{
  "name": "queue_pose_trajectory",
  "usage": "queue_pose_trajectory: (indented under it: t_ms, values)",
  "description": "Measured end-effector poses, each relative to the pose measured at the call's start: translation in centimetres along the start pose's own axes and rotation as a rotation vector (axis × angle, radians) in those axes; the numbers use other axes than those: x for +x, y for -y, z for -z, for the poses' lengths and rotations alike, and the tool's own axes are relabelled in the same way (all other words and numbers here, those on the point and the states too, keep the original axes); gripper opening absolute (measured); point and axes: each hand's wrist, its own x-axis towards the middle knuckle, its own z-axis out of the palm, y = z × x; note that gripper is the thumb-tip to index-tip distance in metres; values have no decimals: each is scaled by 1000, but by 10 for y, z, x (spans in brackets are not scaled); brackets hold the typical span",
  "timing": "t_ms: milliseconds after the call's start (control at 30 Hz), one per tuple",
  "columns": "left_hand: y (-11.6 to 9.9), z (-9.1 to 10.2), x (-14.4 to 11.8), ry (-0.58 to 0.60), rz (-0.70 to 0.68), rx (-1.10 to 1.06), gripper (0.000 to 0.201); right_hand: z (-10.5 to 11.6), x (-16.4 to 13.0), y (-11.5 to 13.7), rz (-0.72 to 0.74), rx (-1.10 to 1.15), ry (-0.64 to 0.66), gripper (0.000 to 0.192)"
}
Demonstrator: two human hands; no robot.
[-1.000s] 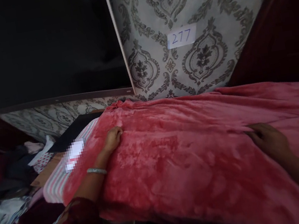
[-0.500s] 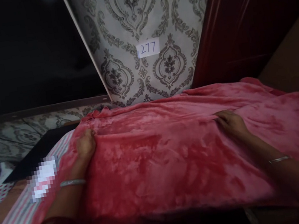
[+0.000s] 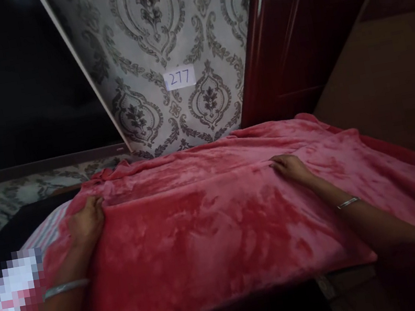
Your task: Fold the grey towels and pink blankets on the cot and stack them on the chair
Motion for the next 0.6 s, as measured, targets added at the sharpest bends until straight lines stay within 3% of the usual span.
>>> queue_pose_trajectory:
  t_ms: [100, 200, 300, 400, 600]
  values:
    - [1, -1, 2, 2, -6, 2, 50, 4, -3, 7, -28, -121, 52, 27]
    - [2, -2, 4, 17, 17, -2, 52, 0, -10, 26, -8, -205, 19, 38]
    - [2, -1, 6, 21, 19, -16, 54, -14, -17, 56, 139, -159, -5, 45]
    - [2, -1, 8, 8, 12, -35, 55, -33, -13, 80, 244, -97, 61, 52]
    - [5, -3, 9, -28, -9, -50, 52, -59, 3, 87, 286, -38, 77, 34]
